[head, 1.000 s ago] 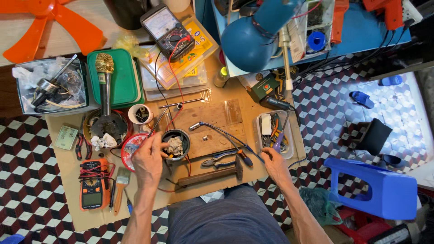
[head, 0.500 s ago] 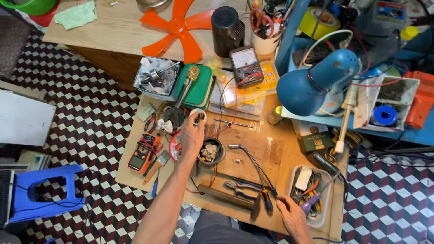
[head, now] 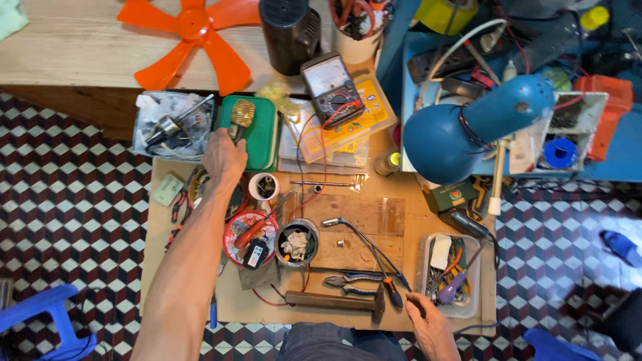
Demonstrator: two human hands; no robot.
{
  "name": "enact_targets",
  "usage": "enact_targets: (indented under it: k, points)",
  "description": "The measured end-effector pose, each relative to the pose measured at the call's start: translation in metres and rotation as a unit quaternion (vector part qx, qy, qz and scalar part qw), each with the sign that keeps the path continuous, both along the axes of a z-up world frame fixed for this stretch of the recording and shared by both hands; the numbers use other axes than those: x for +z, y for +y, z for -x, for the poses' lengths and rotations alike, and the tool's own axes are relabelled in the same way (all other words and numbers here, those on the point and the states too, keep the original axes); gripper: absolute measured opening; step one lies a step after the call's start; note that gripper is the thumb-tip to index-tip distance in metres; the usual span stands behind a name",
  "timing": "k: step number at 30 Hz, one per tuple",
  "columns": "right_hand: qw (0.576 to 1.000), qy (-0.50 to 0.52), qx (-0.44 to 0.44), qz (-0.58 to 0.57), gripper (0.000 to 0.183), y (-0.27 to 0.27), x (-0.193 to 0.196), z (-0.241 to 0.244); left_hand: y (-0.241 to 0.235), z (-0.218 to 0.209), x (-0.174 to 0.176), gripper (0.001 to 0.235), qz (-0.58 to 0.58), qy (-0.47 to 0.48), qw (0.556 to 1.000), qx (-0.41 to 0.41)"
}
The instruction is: The person assembles a small electrical component, then uses a multimeter to test a microphone. They connect the multimeter probes to the microphone's terminals and observe the readings on the display.
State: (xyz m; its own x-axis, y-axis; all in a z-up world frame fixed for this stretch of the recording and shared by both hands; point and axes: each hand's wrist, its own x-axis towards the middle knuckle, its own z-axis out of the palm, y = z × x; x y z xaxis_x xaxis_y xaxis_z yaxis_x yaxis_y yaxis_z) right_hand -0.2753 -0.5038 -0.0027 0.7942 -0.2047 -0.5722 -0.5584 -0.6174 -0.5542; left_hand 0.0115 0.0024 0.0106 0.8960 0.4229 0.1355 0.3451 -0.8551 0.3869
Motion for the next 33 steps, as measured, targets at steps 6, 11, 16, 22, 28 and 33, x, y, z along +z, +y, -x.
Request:
enact_targets:
  k: [6, 11, 16, 22, 28, 33]
  points:
    - [0.994, 0.103, -0.045, 0.01, 0.036, 0.041, 0.085, -0.022, -0.044, 0.039, 0.066, 0.044, 0.263, -0.089, 0.959, -0.056]
    - [0.99, -0.015, -0.093, -0.104, 0.039, 0.061, 0.13, -0.048, -0.161, 0.102, 0.087, 0.035, 0.742, 0.058, 0.668, 0.006]
    - [0.94, -0.313, 0.087, -0.104, 0.06, 0.063, 0.152, -0.074, -0.273, 0.127, 0.042, 0.027, 0.907, 0.158, 0.337, 0.195]
    - [0.93, -0.321, 0.144, -0.105, 0.062, 0.062, 0.161, -0.117, -0.323, 0.129, 0.003, 0.023, 0.926, 0.169, 0.252, 0.222]
    - [0.914, -0.351, 0.173, -0.107, 0.042, 0.053, 0.144, -0.134, -0.337, 0.123, -0.013, 0.034, 0.922, 0.218, 0.228, 0.225]
    - [0.915, -0.343, 0.175, -0.122, 0.04, 0.049, 0.141, -0.136, -0.342, 0.126, -0.029, 0.031, 0.933, 0.169, 0.21, 0.238]
